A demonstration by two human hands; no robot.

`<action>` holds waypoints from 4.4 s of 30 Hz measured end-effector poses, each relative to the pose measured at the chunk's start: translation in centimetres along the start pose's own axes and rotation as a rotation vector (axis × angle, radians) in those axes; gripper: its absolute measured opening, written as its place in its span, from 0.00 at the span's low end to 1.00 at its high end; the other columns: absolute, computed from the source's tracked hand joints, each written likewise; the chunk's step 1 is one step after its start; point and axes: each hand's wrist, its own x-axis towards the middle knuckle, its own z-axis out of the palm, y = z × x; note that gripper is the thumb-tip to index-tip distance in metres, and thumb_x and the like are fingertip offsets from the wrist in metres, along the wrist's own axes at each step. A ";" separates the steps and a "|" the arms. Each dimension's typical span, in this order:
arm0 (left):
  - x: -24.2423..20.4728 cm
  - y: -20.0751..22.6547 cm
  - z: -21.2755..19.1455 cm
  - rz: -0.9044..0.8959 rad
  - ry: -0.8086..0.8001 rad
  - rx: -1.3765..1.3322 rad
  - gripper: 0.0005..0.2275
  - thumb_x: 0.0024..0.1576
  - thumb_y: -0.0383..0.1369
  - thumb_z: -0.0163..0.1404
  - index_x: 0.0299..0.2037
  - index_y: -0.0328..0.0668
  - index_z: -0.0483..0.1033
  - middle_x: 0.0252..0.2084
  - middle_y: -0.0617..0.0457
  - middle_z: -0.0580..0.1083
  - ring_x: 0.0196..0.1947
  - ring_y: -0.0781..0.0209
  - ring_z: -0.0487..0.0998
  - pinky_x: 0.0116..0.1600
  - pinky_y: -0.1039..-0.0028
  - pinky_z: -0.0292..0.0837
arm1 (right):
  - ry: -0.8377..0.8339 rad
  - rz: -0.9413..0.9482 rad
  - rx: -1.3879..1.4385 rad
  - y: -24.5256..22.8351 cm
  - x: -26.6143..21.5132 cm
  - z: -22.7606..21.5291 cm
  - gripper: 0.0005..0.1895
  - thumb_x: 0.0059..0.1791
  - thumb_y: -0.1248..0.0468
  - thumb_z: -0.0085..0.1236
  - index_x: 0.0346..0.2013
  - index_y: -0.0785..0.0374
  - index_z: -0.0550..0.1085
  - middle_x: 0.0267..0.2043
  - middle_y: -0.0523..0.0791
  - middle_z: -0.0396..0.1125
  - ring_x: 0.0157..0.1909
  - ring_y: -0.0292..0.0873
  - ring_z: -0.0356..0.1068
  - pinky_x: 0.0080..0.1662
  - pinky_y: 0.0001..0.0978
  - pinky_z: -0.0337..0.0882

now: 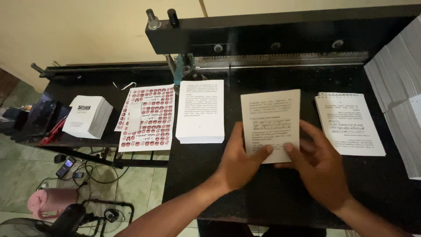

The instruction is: The person places printed sheets into a binding machine, then stacks and aligns the bound booklets. They handle multiple booklets one at a time, arranging them into neat piles on the table.

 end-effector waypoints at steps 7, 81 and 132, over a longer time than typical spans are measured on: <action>0.9 1.0 -0.1 -0.307 0.040 -0.107 0.26 0.50 0.32 0.60 0.58 0.39 0.63 0.57 0.44 0.78 0.57 0.55 0.79 0.58 0.63 0.80 | 0.141 0.348 0.152 -4.2 -0.2 1.5 0.36 0.46 0.70 0.55 0.71 0.62 0.65 0.56 0.57 0.75 0.52 0.51 0.75 0.47 0.47 0.82; 0.5 3.1 0.5 -0.273 0.027 0.086 0.20 0.63 0.25 0.45 0.66 0.32 0.64 0.54 0.34 0.74 0.52 0.44 0.82 0.53 0.60 0.81 | 0.020 0.300 0.283 4.1 18.5 4.6 0.31 0.47 0.74 0.62 0.65 0.73 0.64 0.52 0.70 0.63 0.41 0.70 0.76 0.44 0.55 0.83; -0.8 -1.3 1.2 0.023 -0.238 0.183 0.07 0.61 0.34 0.51 0.46 0.46 0.79 0.41 0.55 0.81 0.40 0.67 0.82 0.45 0.77 0.77 | 0.031 -0.778 -0.980 -1.3 3.5 -1.8 0.24 0.48 0.56 0.64 0.54 0.67 0.77 0.57 0.57 0.71 0.56 0.58 0.71 0.56 0.49 0.70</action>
